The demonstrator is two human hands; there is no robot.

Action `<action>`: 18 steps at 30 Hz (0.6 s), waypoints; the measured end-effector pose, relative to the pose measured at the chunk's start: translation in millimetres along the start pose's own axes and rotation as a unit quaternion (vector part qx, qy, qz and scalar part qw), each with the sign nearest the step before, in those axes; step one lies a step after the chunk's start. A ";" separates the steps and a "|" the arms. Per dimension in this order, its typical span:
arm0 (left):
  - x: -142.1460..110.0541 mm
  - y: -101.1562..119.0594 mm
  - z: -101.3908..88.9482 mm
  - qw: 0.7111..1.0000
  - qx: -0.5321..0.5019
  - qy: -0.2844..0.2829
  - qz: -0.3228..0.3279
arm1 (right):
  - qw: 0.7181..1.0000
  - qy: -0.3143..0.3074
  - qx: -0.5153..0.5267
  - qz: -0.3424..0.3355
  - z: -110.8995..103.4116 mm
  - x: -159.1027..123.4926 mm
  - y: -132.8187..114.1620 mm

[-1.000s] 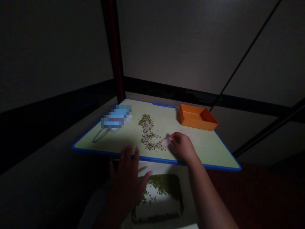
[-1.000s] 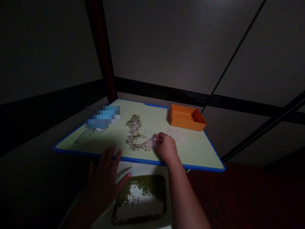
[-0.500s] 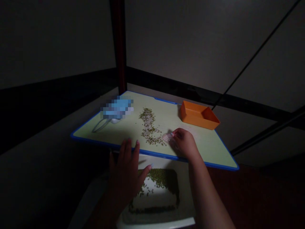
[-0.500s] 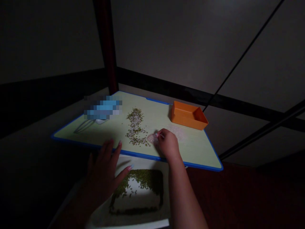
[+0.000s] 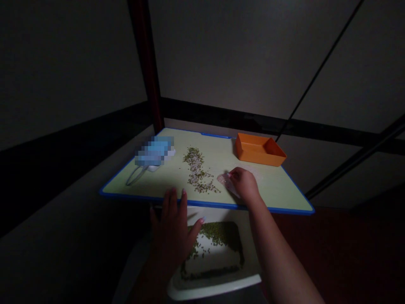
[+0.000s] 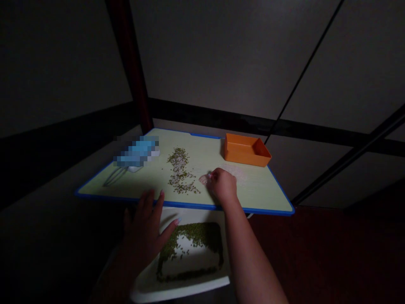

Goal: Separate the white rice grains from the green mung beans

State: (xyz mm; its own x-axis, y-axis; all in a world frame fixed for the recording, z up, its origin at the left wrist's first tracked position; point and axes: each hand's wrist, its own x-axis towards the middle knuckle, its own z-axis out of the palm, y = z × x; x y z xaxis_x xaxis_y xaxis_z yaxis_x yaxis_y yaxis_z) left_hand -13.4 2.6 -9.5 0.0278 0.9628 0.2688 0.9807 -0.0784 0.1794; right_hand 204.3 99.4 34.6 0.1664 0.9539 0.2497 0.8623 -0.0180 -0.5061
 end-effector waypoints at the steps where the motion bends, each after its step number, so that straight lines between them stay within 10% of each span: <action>1: 0.0 1.3 -2.6 1.000 0.011 -0.010 0.001 | 1.000 0.005 0.013 0.002 -0.3 0.6 1.9; 11: -0.1 -1.0 -5.7 0.996 0.080 -0.021 0.012 | 0.998 -0.056 -0.012 -0.022 0.7 -4.1 -18.3; 18: 4.5 -3.0 -1.4 0.992 0.123 -0.003 0.021 | 0.997 0.022 -0.071 0.031 -1.4 7.7 -6.7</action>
State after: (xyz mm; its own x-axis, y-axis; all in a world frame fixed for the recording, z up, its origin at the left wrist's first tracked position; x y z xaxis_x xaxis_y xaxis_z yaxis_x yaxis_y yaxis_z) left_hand -16.5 6.8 -7.5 0.0699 0.9617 0.2651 0.9962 -0.0537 -0.0680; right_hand 200.5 106.5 41.1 0.2405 0.9355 0.2588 0.9077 -0.1223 -0.4013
